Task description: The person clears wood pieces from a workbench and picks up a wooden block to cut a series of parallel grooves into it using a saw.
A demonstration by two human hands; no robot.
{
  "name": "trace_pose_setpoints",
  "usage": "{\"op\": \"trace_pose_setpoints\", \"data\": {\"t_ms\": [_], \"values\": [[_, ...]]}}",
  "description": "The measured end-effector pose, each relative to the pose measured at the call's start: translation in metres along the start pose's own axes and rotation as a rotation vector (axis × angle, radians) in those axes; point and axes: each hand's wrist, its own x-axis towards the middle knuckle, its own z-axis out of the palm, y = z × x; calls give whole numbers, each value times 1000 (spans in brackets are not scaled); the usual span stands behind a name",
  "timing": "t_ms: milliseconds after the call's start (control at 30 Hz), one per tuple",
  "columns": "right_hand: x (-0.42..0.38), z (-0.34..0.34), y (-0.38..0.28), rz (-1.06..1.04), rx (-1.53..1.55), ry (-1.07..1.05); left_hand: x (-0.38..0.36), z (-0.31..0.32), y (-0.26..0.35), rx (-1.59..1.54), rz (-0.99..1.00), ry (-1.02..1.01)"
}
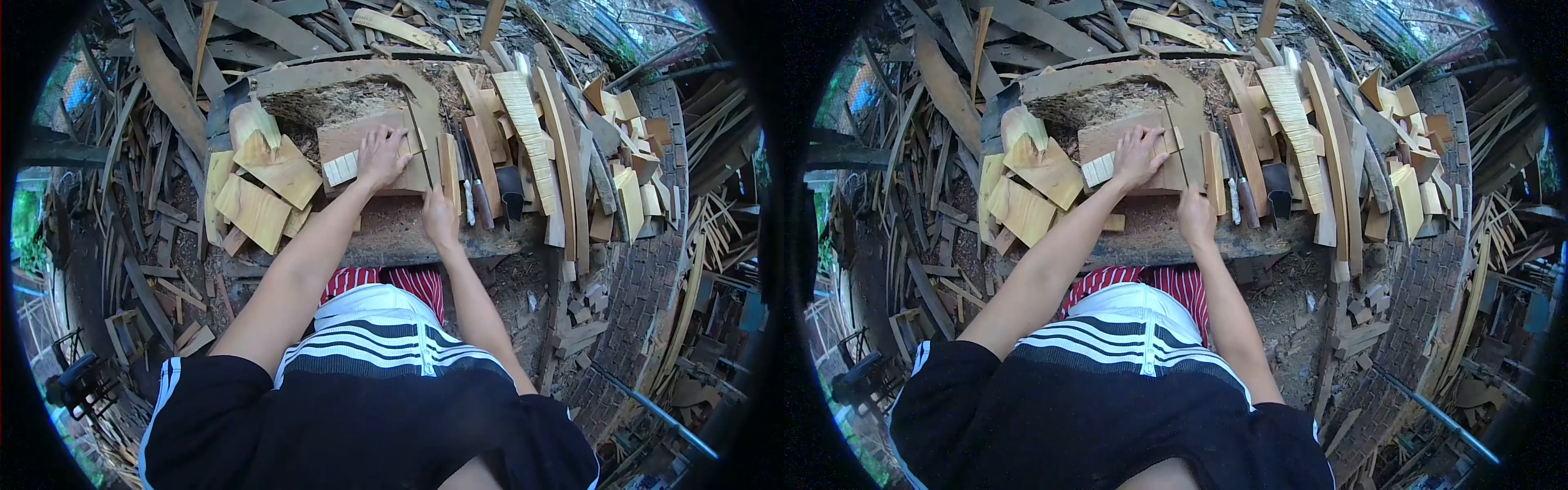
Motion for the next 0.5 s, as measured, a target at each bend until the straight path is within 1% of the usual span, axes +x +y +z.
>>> {"op": "trace_pose_setpoints", "data": {"t_ms": [67, 167, 200, 233, 300, 367, 433, 500], "values": [[-33, -23, -6, 101, -19, -92, 2, -2, -2, 0, -12, 20], [-52, -22, 1, 92, -32, -104, 0, -3, -1, -18, 2, -3], [-44, -18, 2, 51, -1, -58, 0, -3, -3, -12, 7, -11], [-27, -12, 2, 54, 3, -51, 2, -3, -3, -5, 12, -19], [10, 5, 1, -14, 24, -20, 2, -4, -3, 4, 24, -13], [29, 9, -5, -38, 7, 2, 1, -4, -2, 3, 22, -4], [29, 8, -6, -66, -10, 24, 0, -5, -2, 4, 33, 9], [4, -2, -1, -18, 14, -31, 0, -4, -3, 8, 32, 6]]}}
